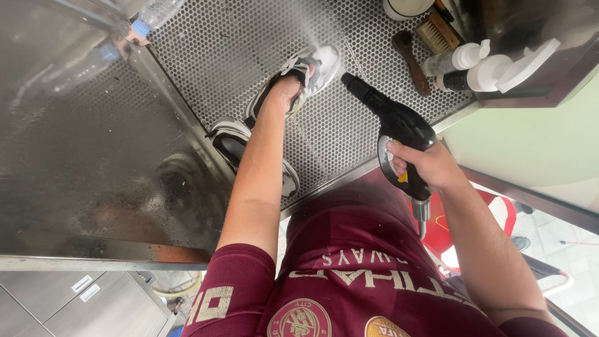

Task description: The person uses a high-pressure water spray gun to clean a pair of white and grey sneakers on a perforated metal sink. They hold the shoe with one hand and direct the spray with the other, rinsing the upper, sole, and interior. The person then places the shoes in a drying rack and retrieves another pair of white and pink sneakers to repeat the cleaning process.

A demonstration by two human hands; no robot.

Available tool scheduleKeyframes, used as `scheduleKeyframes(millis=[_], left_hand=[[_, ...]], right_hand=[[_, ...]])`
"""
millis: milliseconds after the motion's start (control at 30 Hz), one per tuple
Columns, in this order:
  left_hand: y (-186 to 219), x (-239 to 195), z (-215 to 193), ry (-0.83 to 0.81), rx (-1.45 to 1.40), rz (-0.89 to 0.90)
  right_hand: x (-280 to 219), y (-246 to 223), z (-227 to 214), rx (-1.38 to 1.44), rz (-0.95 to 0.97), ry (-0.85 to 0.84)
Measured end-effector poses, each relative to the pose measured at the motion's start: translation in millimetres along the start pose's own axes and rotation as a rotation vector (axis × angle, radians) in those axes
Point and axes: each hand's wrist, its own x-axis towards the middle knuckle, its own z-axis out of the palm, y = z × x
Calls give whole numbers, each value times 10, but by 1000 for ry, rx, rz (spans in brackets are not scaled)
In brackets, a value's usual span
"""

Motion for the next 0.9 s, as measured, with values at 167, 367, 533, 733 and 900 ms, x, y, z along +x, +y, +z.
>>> scheduleKeyframes(millis=[167, 367, 533, 733, 900], left_hand=[[9, -100, -3, -87, 59, 7], [41, -365, 235, -68, 559, 225], [289, -647, 333, 49, 1029, 282], [212, -804, 88, -93, 255, 416], [146, -818, 579, 874, 373, 501]], right_hand=[[24, 6, -133, -135, -102, 64], [-50, 159, -373, -216, -49, 43], [-115, 295, -621, -253, -166, -69], [-205, 173, -915, -238, -155, -163], [-265, 88, -1133, -203, 14, -81]])
